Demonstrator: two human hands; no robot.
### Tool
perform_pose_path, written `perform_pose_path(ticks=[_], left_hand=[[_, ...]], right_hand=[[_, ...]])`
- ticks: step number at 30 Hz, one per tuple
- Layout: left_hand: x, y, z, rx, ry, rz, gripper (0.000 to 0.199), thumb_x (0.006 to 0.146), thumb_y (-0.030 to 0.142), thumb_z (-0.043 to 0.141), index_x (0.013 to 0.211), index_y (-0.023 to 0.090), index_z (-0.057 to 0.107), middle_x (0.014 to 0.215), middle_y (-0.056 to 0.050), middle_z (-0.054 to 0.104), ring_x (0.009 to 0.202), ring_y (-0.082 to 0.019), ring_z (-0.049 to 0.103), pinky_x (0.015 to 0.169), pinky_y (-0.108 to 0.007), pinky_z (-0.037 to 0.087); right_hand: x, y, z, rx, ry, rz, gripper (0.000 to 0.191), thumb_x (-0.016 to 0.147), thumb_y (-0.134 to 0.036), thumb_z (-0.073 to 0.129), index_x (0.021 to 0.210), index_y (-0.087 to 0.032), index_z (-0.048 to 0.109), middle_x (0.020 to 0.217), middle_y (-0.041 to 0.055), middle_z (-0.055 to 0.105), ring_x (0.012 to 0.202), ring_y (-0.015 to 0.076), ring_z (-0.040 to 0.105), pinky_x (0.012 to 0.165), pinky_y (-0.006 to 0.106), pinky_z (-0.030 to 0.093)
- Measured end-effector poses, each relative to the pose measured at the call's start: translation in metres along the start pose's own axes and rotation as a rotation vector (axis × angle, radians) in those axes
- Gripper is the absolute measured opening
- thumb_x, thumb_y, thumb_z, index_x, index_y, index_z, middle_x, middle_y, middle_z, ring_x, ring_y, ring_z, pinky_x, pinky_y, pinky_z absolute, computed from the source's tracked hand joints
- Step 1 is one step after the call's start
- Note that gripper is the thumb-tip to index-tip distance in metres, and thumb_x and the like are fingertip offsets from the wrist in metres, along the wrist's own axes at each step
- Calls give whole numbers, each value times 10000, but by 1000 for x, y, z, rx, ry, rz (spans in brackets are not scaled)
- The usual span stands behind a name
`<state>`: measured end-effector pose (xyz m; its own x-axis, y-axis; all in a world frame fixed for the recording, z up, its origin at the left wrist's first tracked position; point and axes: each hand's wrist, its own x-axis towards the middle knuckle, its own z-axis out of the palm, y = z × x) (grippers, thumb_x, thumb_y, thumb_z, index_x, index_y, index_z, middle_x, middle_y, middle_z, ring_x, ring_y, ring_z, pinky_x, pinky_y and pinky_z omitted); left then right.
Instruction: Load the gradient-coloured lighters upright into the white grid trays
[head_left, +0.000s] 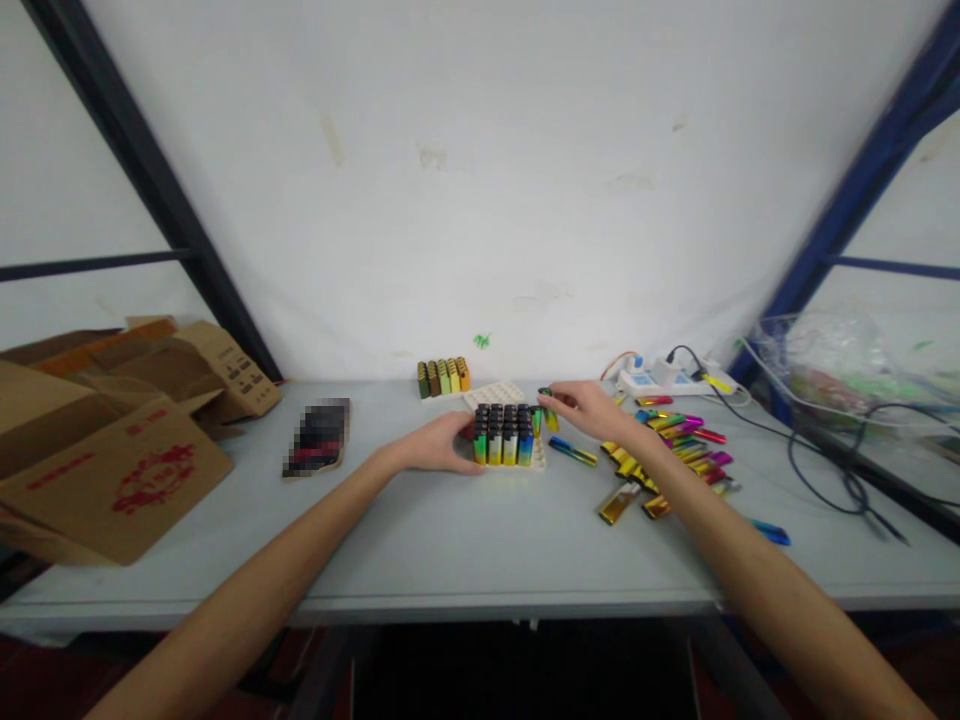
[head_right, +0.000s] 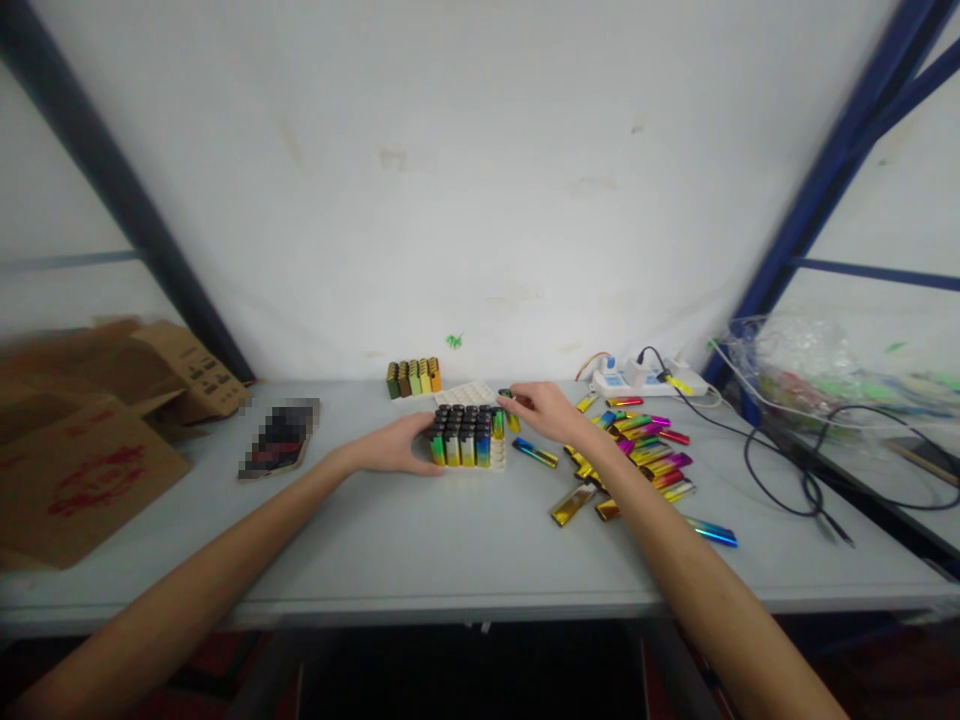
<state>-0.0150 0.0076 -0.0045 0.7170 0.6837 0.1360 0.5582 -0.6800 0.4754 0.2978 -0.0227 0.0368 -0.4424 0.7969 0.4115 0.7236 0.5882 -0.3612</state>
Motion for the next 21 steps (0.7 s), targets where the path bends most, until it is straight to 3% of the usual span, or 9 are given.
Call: perform_pose_path(ticks=[4,10,16,21], left_hand=[[0,-1,0,-5,-8,-11,687,691,561,817,1192,138,612,1163,-111,682,1025,-297,643,896,-390,535],[-1,-1,1,-6,1,-29,683,687,559,816,1184,135,617,1149,-109,686,1009,-295,650,891,-389,542],[-1,-2,2,-5,2,-35,692,678,568,817,1182,136,621,1153,-110,688,1025,-300,651,902,-385,538],[-1,0,1,-18,16,-23,705,668,610,814,1166,146,633,1140,-104,693,1010,-297,649,897,-389,537]], right_hand=[[-5,-2,-10,157,-88,93,488,987,-575,494,705,-192,605,625,25,673,579,164,618,618,280,428],[-11,7,-18,409,-376,133,454,855,-617,668,913,-167,679,855,88,791,779,233,742,686,300,519],[-8,8,-10,349,-345,121,386,870,-554,657,837,-170,645,788,80,768,721,218,712,614,275,472],[-7,-4,-14,57,-315,14,306,920,-433,619,790,-162,679,639,26,668,541,135,524,549,256,352]])
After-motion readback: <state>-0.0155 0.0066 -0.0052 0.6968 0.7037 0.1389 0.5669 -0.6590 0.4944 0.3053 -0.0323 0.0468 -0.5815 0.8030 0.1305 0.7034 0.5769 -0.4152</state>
